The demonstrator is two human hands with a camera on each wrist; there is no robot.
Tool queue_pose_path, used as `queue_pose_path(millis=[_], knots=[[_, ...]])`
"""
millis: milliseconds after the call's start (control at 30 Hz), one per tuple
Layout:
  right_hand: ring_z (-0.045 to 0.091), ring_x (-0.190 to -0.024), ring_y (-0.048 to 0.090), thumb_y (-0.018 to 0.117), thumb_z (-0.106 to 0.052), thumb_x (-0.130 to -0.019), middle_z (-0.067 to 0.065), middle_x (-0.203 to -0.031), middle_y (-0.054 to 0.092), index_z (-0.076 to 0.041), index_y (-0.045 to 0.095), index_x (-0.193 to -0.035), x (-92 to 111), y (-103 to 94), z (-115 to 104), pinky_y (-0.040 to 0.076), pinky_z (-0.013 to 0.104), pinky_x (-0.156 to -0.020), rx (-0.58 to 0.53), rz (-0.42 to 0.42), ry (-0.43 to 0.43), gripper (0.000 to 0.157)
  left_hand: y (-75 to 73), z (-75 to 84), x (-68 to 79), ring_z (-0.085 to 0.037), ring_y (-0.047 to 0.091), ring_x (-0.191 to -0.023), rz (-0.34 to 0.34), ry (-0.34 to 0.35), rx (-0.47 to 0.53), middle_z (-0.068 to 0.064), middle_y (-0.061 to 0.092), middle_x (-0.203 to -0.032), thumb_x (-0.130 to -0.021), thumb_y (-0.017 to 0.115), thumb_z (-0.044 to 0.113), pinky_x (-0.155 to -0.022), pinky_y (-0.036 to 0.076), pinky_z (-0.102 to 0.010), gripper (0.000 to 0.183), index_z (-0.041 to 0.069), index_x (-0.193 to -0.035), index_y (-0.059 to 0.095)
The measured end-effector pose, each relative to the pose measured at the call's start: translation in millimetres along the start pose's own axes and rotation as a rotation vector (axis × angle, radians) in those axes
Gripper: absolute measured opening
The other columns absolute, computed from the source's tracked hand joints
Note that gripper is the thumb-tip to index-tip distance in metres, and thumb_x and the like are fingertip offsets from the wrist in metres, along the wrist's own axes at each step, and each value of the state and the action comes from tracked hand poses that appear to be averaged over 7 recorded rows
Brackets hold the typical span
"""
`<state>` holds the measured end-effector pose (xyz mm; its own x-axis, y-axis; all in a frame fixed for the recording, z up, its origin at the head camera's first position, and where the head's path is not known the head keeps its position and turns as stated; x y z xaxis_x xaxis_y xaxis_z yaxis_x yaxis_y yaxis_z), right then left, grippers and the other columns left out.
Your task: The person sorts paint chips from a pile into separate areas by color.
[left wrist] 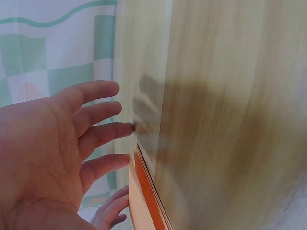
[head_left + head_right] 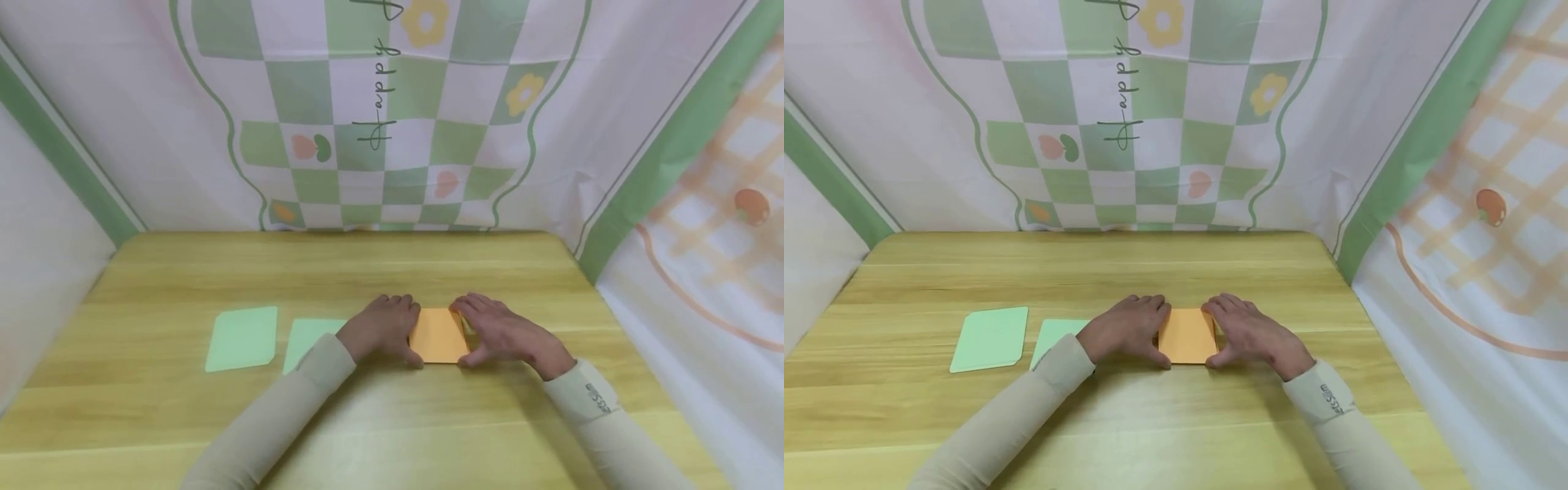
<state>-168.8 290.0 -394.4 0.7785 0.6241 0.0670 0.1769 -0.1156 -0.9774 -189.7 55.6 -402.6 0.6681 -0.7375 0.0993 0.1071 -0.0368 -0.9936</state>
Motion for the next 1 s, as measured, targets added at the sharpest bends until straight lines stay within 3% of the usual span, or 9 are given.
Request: queue_pose_path(millis=[567,767,867,1000], knots=[[0.031,-0.127,0.036,0.078,-0.051,-0.066,0.013,-0.139,0.038,-0.006,0.040,-0.138,-1.9,0.2,-0.7,0.033,0.052,-0.102,0.001,-0.032,0.049,0.093,-1.7,2.8,-2.3,-0.017,0.048,-0.094,-0.033,-0.011,-0.028,-0.006,0.049,-0.113,-0.067,0.063,0.073,-0.078,0.047,-0.030,0.090,0.003,-0.123,0.050],[0.029,-0.127,0.036,0.079,-0.048,-0.066,0.014,-0.140,0.037,-0.005,0.039,-0.138,-0.5,0.0,1.1,0.037,0.045,-0.100,-0.025,-0.025,0.034,0.093,-2.9,3.1,-2.6,-0.017,0.047,-0.093,-0.045,-0.010,0.002,-0.004,0.047,-0.110,-0.066,0.064,0.073,-0.076,0.047,-0.029,0.092,0.004,-0.124,0.048],[0.026,-0.125,0.038,0.079,-0.048,-0.066,0.012,-0.139,0.037,-0.006,0.039,-0.139,0.5,1.7,1.0,0.039,0.042,-0.100,-0.041,-0.025,0.027,0.093,-3.3,1.9,-0.5,-0.017,0.048,-0.097,-0.064,-0.011,0.043,-0.004,0.048,-0.113,-0.065,0.064,0.074,-0.080,0.047,-0.029,0.097,0.004,-0.130,0.044],[0.025,-0.121,0.041,0.080,-0.048,-0.065,0.011,-0.138,0.038,-0.006,0.036,-0.140,0.2,2.6,-1.4,0.040,0.041,-0.098,-0.064,-0.028,0.040,0.097,-6.8,-2.9,6.4,-0.022,0.043,-0.122,-0.111,-0.025,0.096,-0.009,0.042,-0.138,-0.066,0.061,0.076,-0.098,0.041,-0.034,0.110,0.004,-0.144,0.031]])
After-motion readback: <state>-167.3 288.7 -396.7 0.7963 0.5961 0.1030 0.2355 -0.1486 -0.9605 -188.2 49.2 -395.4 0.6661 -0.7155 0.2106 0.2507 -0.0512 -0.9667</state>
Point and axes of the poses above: each hand's wrist, its own x-axis away from the middle knuckle, its own y-axis out of the palm, z = x × y, the point moved 1 cm from there along -x, towards the middle knuckle
